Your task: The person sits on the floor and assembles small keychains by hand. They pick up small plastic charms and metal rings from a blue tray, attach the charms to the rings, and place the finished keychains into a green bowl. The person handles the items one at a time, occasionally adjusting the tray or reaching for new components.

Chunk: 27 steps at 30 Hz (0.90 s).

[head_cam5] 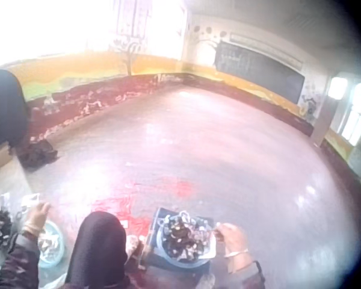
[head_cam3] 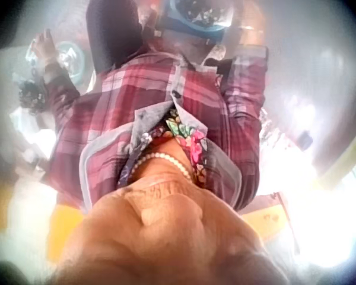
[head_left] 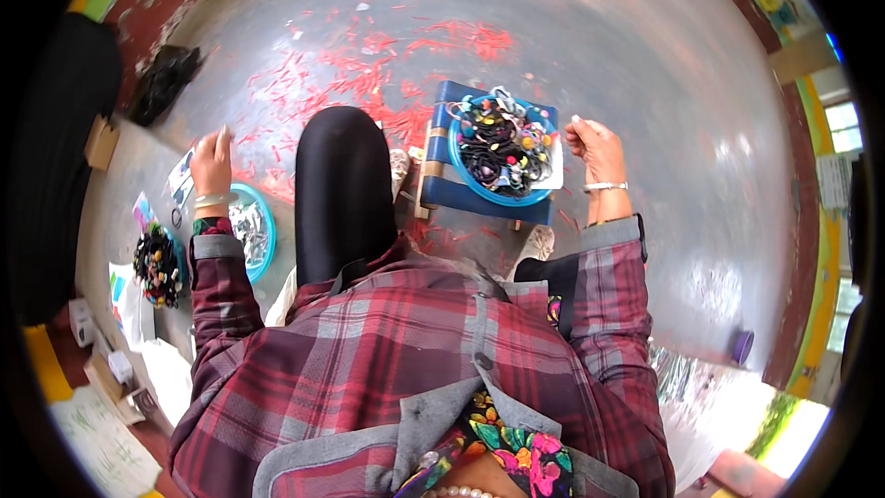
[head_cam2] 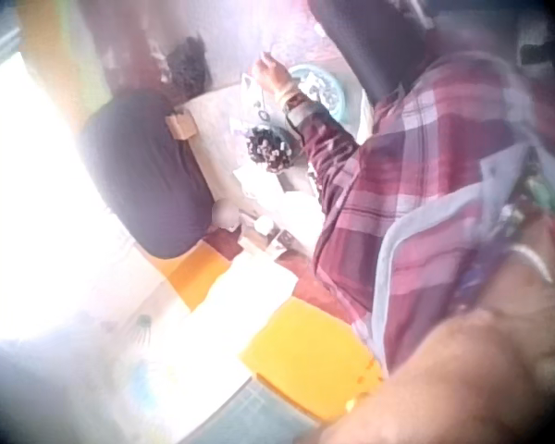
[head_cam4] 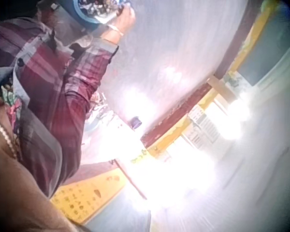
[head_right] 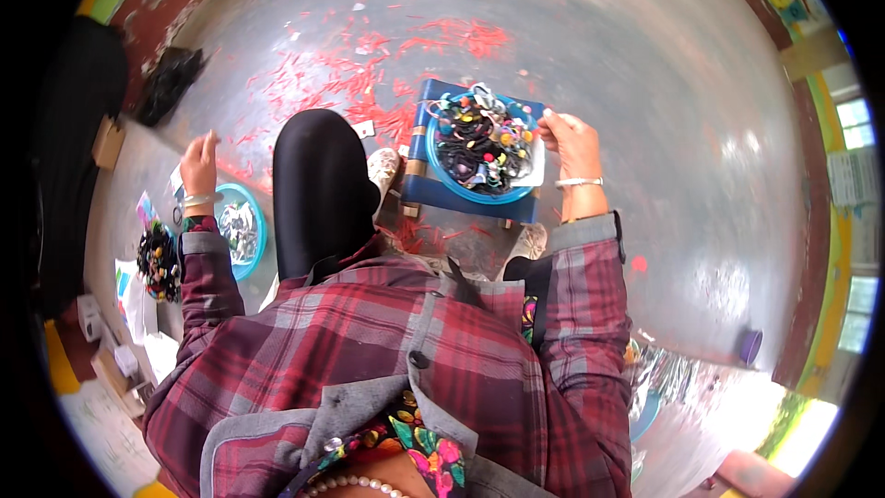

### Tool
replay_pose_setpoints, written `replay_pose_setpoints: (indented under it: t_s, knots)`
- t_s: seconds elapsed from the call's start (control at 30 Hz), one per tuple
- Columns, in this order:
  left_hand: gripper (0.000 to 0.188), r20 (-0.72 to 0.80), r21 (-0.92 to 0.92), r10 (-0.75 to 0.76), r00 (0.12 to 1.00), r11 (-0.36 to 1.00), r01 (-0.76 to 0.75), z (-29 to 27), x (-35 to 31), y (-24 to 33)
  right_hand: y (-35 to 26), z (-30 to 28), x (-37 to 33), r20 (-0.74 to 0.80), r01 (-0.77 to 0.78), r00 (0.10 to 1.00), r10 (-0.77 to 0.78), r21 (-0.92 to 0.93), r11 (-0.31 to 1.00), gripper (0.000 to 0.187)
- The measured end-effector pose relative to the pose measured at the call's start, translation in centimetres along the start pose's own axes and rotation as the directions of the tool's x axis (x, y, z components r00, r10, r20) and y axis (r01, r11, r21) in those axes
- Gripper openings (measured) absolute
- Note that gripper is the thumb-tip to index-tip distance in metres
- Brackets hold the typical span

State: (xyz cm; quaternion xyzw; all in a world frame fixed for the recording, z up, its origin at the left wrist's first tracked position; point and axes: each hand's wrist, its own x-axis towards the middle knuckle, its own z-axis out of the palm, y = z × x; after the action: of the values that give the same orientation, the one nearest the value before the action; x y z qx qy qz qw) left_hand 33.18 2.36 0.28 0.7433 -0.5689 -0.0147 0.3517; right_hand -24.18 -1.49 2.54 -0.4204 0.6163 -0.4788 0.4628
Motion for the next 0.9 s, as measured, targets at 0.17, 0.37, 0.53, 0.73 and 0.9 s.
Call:
replay_pose_setpoints:
  t_s: [0.17, 0.37, 0.53, 0.73, 0.9]
  knots:
    - [0.026, 0.114, -0.815, 0.241, 0.964, 0.577, -0.048, 3.1, 1.1, 20.2, 0.4, -3.2, 0.7, 0.019, -0.053, 0.998, 0.066, -0.390, 0.919, 0.017]
    - [0.027, 0.534, -0.833, 0.447, 0.718, 0.422, 0.357, 12.2, -4.5, 30.8, 4.8, -4.9, 3.0, 0.013, -0.108, 0.973, 0.231, -0.858, 0.502, 0.029]
    - [0.030, 0.669, -0.646, 0.271, 0.692, 0.673, 0.361, 19.7, -7.3, 28.7, 7.4, -4.4, 4.0, 0.037, -0.114, 0.927, 0.374, -0.921, 0.373, 0.044]
    - [0.031, 0.635, -0.663, 0.319, 0.704, 0.694, 0.283, 18.5, -6.7, 29.3, 7.4, -3.1, 4.0, -0.026, -0.096, 0.954, 0.298, -0.970, 0.224, 0.038]
    - [0.031, 0.647, -0.649, 0.314, 0.694, 0.705, 0.287, 17.9, -6.7, 29.5, 7.4, -2.6, 4.0, -0.011, -0.055, 0.961, 0.277, -0.987, 0.153, 0.033]
